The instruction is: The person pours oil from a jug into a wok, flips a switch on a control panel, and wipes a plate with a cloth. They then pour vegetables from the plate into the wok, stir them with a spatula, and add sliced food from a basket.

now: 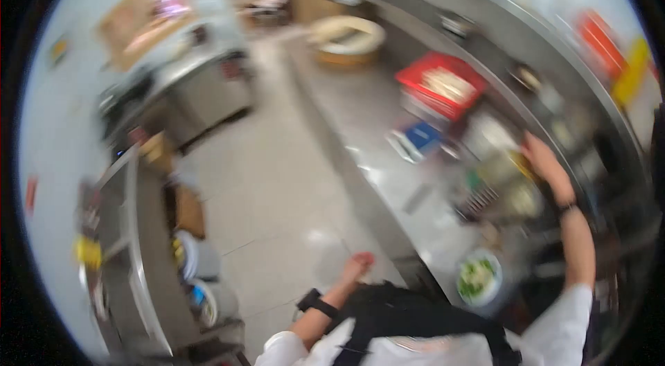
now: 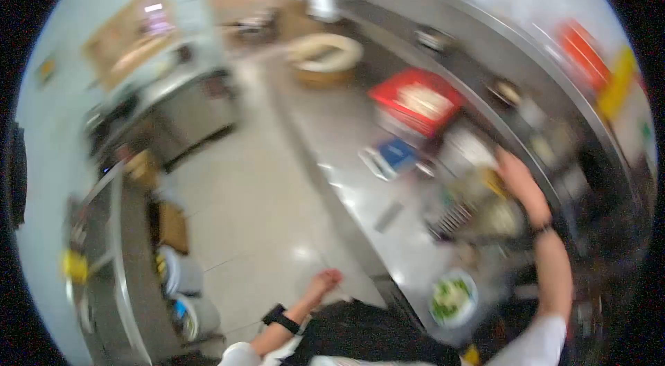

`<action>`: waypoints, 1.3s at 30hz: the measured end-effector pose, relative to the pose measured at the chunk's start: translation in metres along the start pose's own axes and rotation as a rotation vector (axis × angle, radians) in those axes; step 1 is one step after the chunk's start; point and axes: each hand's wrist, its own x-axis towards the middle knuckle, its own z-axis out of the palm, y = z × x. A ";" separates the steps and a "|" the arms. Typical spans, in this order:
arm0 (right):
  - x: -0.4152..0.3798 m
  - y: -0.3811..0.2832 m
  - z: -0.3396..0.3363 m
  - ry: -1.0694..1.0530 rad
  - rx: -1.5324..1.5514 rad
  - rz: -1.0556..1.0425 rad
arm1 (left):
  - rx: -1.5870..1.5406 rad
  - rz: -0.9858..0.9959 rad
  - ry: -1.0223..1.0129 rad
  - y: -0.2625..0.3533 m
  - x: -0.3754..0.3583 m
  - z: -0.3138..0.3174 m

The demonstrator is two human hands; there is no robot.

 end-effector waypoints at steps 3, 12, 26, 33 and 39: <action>0.009 -0.023 -0.016 -0.201 -0.035 -0.040 | -0.108 -0.043 -0.064 0.043 -0.008 0.009; -0.017 0.011 -0.019 -0.271 0.173 -0.077 | 0.056 -0.068 -0.112 0.049 0.010 0.040; -0.016 -0.046 0.006 -0.178 0.103 0.237 | 0.749 1.034 -0.179 0.156 0.073 0.291; -0.020 -0.036 0.007 -0.143 0.099 -0.023 | 0.972 1.081 -0.012 0.164 0.091 0.304; -0.014 -0.024 -0.014 -0.231 0.190 -0.426 | 1.005 1.091 -0.066 0.172 0.103 0.300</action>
